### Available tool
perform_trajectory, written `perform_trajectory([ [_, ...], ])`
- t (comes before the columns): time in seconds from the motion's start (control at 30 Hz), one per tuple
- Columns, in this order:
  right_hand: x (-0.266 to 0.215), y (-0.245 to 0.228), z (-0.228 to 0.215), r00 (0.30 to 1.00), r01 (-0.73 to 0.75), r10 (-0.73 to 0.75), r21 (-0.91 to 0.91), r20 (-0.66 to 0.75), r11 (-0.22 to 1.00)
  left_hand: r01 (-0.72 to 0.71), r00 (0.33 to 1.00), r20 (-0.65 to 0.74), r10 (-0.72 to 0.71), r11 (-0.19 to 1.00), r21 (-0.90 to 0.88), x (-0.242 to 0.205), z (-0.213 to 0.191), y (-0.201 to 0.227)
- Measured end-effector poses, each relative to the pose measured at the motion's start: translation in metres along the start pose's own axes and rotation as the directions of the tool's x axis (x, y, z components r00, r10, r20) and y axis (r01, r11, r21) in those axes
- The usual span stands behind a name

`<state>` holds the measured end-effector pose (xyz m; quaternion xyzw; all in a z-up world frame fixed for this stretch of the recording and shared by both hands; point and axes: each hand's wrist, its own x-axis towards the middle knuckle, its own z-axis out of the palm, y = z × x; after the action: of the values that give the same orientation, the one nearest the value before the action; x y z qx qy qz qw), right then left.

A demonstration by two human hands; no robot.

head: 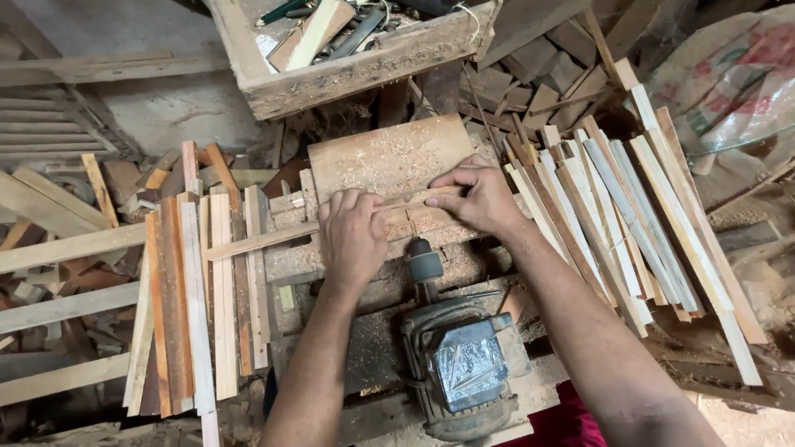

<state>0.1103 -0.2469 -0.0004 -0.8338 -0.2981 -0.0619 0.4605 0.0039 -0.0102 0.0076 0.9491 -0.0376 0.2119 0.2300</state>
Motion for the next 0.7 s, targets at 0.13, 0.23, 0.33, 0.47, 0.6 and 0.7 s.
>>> perform_trajectory([
  [0.13, -0.002, 0.000, -0.002, 1.000, 0.000, 0.000, 0.003, 0.009, 1.000, -0.031, 0.998, -0.051, 0.030, 0.999, -0.022, -0.005, 0.009, -0.005],
  [0.23, -0.003, 0.006, 0.000, 1.000, 0.003, -0.003, 0.011, 0.012, 1.000, -0.017, 0.998, -0.063, 0.015, 0.999, -0.034, -0.007, 0.012, -0.009],
  [0.33, 0.000, 0.006, 0.000, 1.000, 0.001, -0.001, 0.021, 0.015, 1.000, -0.023, 0.998, -0.068, 0.020, 0.999, -0.046, -0.005, 0.011, -0.010],
  [0.47, -0.002, 0.004, -0.002, 1.000, 0.004, -0.004, 0.029, 0.011, 1.000, -0.024, 0.999, -0.050, 0.021, 0.998, -0.061, -0.004, 0.005, -0.003],
  [0.6, -0.002, 0.003, -0.003, 1.000, 0.009, -0.010, 0.031, 0.022, 0.999, -0.027, 0.998, -0.051, 0.023, 0.997, -0.068, -0.004, 0.000, 0.001],
  [0.7, -0.001, 0.001, -0.003, 1.000, 0.010, -0.011, 0.032, 0.029, 0.999, -0.047, 0.996, -0.076, 0.042, 0.997, -0.067, -0.004, 0.001, -0.001],
])
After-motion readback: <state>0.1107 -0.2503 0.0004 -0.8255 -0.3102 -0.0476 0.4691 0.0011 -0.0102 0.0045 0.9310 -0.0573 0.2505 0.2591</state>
